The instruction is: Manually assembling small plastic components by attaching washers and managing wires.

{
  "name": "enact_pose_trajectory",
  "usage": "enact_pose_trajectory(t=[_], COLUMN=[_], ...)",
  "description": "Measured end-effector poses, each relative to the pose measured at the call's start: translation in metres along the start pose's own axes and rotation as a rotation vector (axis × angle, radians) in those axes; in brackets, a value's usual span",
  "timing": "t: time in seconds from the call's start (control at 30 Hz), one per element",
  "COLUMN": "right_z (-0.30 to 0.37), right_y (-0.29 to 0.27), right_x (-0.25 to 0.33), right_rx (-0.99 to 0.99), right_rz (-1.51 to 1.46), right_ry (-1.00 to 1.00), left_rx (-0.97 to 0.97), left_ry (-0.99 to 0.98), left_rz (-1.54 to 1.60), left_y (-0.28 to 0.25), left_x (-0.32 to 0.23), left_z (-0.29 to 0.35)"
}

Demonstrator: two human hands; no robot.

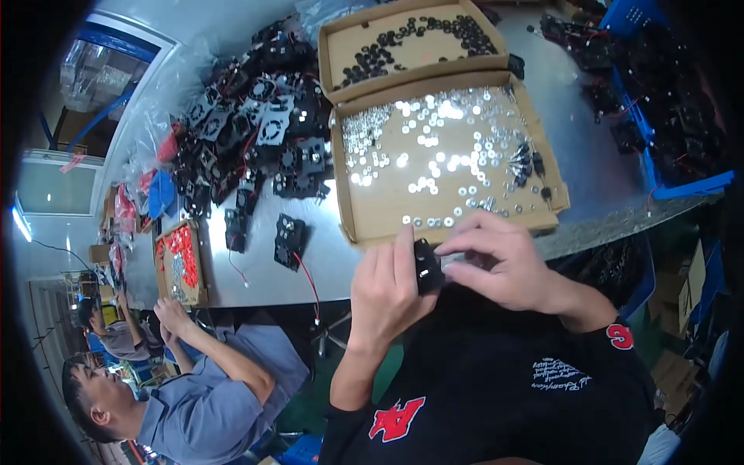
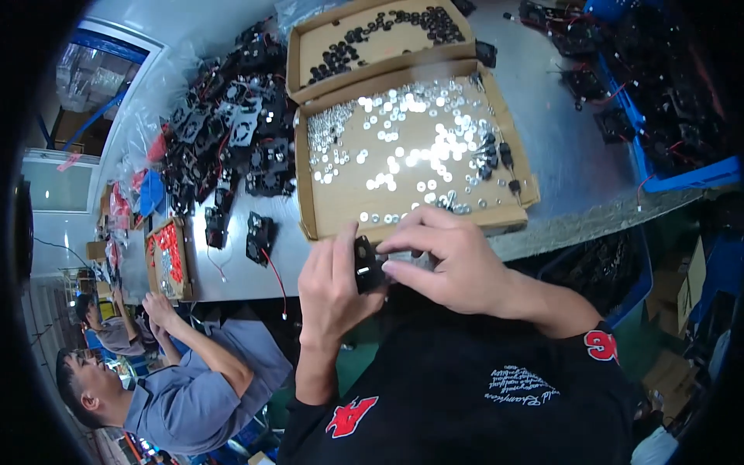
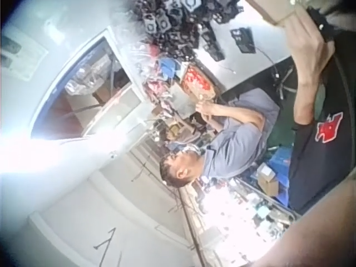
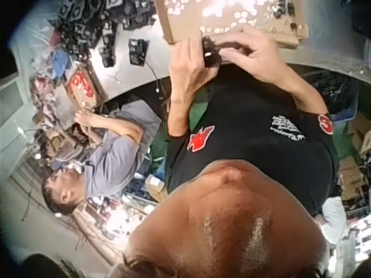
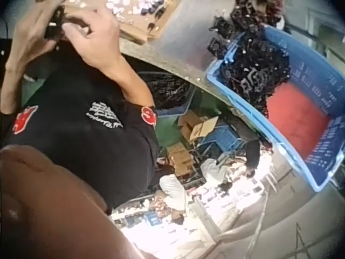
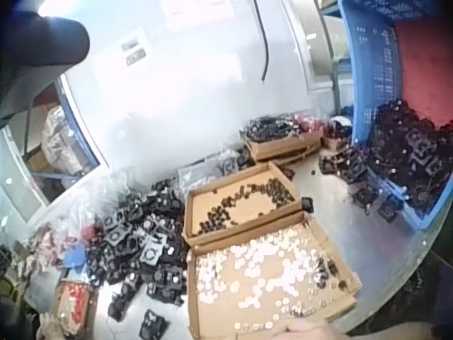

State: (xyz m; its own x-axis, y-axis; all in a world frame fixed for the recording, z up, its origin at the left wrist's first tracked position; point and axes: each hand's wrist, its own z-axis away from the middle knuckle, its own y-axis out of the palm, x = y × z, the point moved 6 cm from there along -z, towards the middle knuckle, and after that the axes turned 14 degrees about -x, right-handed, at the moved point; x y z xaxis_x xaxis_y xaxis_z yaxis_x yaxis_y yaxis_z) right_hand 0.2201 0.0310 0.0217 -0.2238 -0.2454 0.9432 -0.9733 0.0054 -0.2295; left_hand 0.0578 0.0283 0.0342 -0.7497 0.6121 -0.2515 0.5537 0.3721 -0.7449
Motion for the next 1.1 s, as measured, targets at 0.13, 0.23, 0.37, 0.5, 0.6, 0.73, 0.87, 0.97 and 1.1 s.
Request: enact_pose_trajectory(t=[0.13,0.23,0.37,0.5,0.6,0.73,0.87,0.97,1.1], right_z=[-0.075,-0.183,-0.309,-0.361,-0.37,-0.37,-0.356,-0.312,-0.215], right_y=[-0.022,-0.024,-0.054,-0.035,-0.021,-0.02,-0.04,-0.067,-0.028], right_x=[0.02,-0.007,-0.082,-0.102,-0.105,-0.107,-0.105,-0.087,-0.017], right_rx=[-0.104,-0.094,-0.047,-0.135,0.032,0.048,-0.153,-0.137,-0.01], right_rz=[0.403,0.653,0.717,0.779,0.899,0.943,0.884,0.548,0.3], right_ry=[-0.392,-0.468,-0.295,-0.325,-0.321,-0.286,-0.376,-0.216,-0.08], left_rx=[-0.033,-0.027,-0.106,-0.195,-0.104,-0.116,-0.094,-0.049,-0.017], left_ry=[0.095,0.095,0.139,0.139,0.093,0.057,0.014,-0.038,-0.157], left_rz=[-0.076,-0.044,0.011,0.069,0.019,-0.011,-0.013,0.014,0.002], left_y=[0.002,-0.005,0.0,-0.012,-0.013,-0.017,-0.014,-0.012,-0.014], left_x=[0.01,0.018,0.021,0.025,0.026,0.023,0.024,0.022,0.028], left_z=[0.004,0.0,-0.004,0.006,0.011,0.015,0.019,0.023,0.028])
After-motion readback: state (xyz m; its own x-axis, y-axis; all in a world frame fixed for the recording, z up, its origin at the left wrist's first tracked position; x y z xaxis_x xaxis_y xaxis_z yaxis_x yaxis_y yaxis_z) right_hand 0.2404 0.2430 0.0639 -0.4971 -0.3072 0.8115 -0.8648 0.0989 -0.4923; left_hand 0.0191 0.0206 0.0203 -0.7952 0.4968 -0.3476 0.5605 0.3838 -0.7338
